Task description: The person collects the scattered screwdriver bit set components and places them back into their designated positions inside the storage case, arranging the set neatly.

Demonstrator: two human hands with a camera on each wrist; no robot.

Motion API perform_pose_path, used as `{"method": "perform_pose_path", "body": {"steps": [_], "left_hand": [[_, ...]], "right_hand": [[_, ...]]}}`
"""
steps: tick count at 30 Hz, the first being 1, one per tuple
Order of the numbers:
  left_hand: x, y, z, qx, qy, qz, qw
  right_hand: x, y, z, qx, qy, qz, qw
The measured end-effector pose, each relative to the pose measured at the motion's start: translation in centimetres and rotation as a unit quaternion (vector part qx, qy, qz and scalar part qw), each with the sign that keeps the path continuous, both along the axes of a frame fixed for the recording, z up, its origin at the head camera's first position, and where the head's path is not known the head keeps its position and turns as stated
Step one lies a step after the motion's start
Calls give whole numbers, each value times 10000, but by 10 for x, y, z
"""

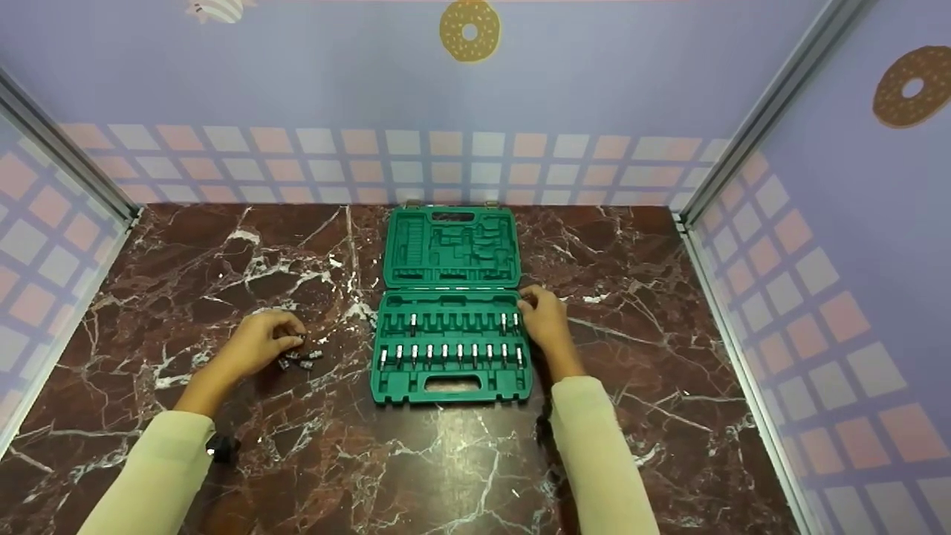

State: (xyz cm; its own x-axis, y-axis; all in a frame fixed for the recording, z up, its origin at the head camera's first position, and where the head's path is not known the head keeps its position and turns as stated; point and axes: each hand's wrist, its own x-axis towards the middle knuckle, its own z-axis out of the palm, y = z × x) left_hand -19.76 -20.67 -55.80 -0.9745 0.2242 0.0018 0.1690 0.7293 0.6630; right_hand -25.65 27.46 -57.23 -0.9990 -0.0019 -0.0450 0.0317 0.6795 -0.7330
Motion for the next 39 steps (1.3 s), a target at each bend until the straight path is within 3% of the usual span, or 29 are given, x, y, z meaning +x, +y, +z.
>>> {"method": "perform_pose_path", "body": {"steps": [7, 19, 28, 39], "left_hand": [[0, 1, 5, 163, 207, 168, 9995], [-5, 25, 25, 603, 708, 365, 9950], [-10, 44, 34, 1104, 527, 360, 9918], [-8, 72, 46, 1318, 443, 42, 9903]], "right_hand": [[1, 0, 1, -40, -21, 58, 10000], [0, 1, 1, 38, 115, 81, 9999], [0, 0, 0, 29, 41, 48, 10000], [1, -2, 0, -129, 55, 0, 9999]]}}
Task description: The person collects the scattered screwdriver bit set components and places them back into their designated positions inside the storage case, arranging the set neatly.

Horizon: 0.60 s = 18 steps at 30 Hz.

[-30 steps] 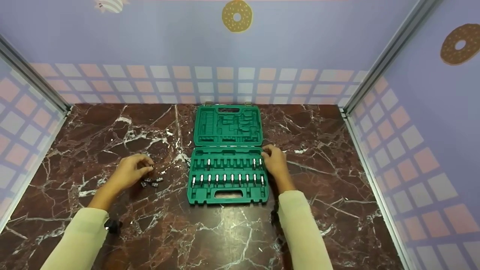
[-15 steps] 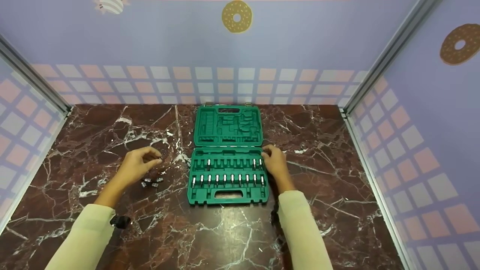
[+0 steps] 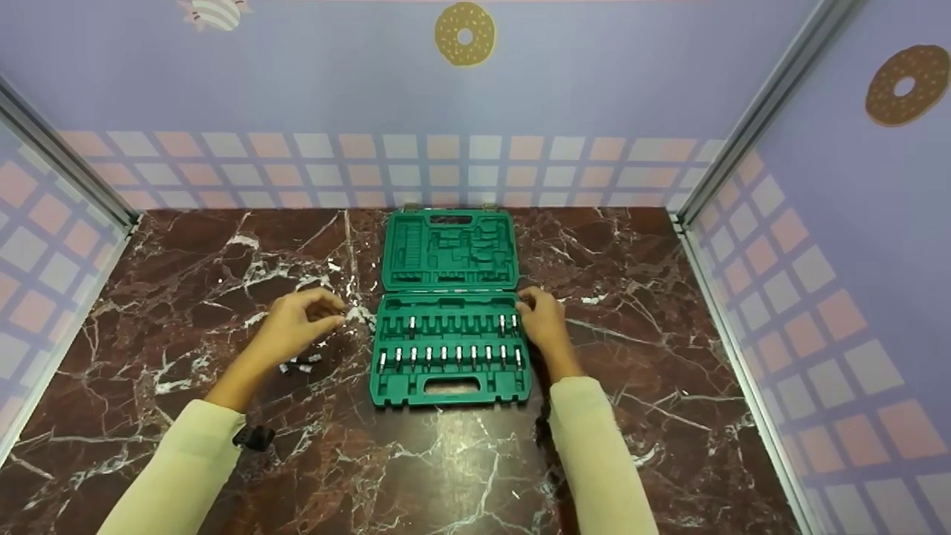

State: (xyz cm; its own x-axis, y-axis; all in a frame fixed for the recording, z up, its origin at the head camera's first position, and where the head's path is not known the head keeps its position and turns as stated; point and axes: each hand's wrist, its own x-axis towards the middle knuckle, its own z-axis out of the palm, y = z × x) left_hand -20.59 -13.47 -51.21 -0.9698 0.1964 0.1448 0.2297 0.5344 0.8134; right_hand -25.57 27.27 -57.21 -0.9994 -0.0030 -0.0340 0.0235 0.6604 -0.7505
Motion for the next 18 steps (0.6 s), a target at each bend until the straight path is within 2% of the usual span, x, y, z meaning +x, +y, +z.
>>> {"method": "perform_pose_path", "body": {"steps": [9, 14, 18], "left_hand": [[-3, 33, 9, -49, -229, -452, 9987], [-6, 53, 13, -361, -261, -730, 9963], [-9, 69, 17, -414, -321, -866, 9949]], "right_hand": [[0, 1, 0, 64, 44, -42, 10000], [0, 1, 0, 104, 24, -41, 9999], [0, 1, 0, 102, 34, -32, 9999]]}}
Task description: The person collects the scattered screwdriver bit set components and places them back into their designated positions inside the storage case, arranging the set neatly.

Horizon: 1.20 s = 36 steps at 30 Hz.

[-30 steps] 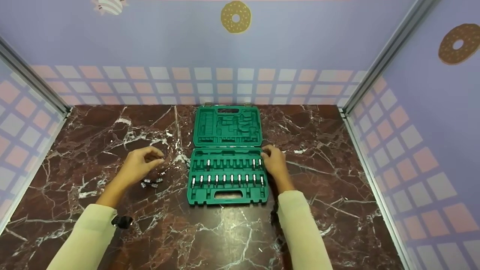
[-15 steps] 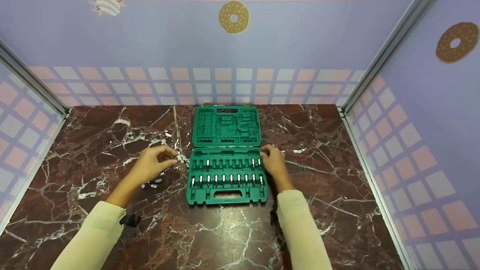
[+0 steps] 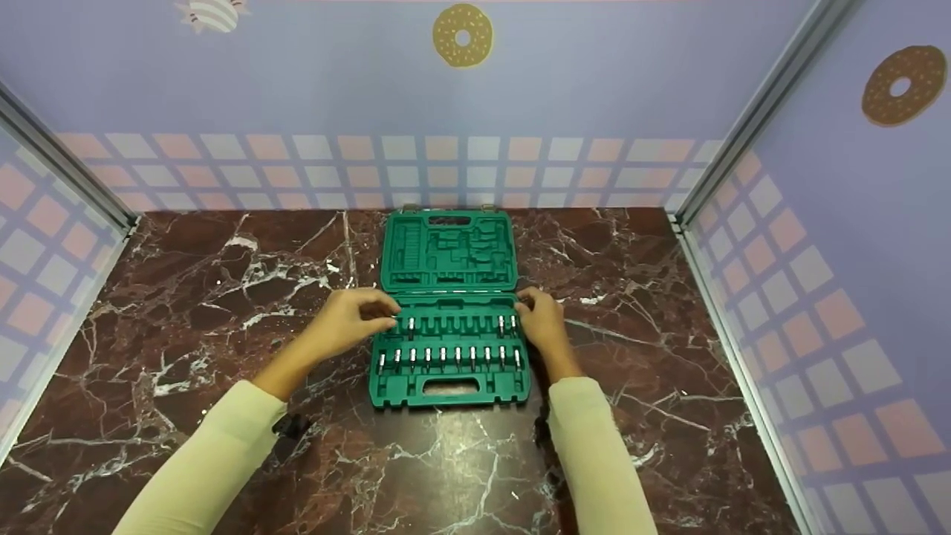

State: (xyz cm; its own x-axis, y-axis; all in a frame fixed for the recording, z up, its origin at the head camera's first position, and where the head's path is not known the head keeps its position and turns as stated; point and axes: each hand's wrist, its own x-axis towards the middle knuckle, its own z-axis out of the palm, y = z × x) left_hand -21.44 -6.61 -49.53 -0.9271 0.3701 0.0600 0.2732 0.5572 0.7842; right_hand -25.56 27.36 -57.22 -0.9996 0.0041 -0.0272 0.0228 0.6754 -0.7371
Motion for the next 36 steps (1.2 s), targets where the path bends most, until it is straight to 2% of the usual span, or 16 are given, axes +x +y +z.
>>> {"method": "perform_pose_path", "body": {"steps": [8, 23, 32, 36], "left_hand": [[-8, 23, 5, 372, -205, -162, 9990], [-26, 71, -2, 606, -527, -343, 9962], [-35, 99, -11, 222, -733, -475, 9959], [-39, 111, -14, 46, -710, -515, 9961]], "right_hand": [[1, 1, 2, -45, -71, 73, 9999], [1, 1, 2, -139, -43, 42, 9999], [-1, 0, -1, -86, -68, 27, 9999], [-1, 1, -1, -36, 4, 37, 10000]]}}
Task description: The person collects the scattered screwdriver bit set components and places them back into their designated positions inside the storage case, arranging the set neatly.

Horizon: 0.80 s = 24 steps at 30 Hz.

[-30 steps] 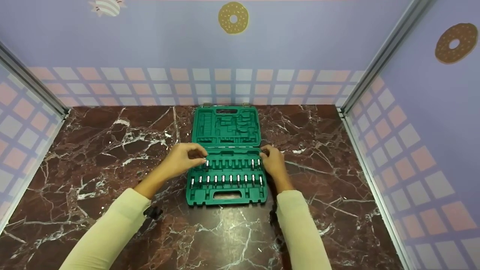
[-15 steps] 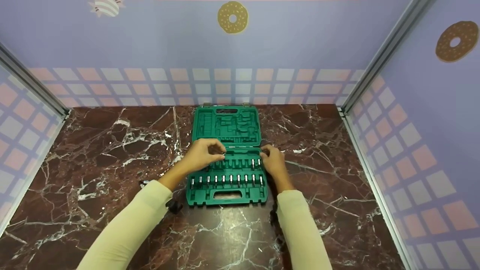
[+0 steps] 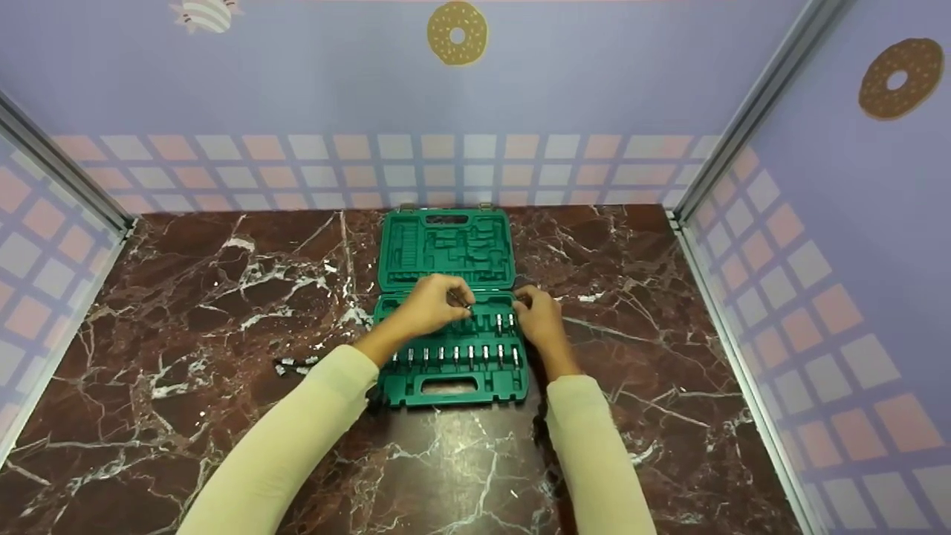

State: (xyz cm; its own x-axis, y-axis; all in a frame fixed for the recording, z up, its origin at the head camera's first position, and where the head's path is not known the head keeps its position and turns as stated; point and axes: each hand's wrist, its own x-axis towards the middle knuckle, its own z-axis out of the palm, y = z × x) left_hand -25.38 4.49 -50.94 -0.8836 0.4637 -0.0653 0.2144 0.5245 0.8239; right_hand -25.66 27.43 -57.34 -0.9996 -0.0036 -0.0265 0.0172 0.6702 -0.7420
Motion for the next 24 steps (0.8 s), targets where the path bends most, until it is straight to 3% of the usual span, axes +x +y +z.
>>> {"method": "perform_pose_path", "body": {"steps": [12, 24], "left_hand": [[-7, 21, -11, -364, 31, -119, 9993], [-11, 33, -18, -813, 294, -227, 9960]], "right_hand": [[-1, -2, 0, 97, -25, -50, 9999], [-2, 0, 0, 31, 64, -98, 9999]]}}
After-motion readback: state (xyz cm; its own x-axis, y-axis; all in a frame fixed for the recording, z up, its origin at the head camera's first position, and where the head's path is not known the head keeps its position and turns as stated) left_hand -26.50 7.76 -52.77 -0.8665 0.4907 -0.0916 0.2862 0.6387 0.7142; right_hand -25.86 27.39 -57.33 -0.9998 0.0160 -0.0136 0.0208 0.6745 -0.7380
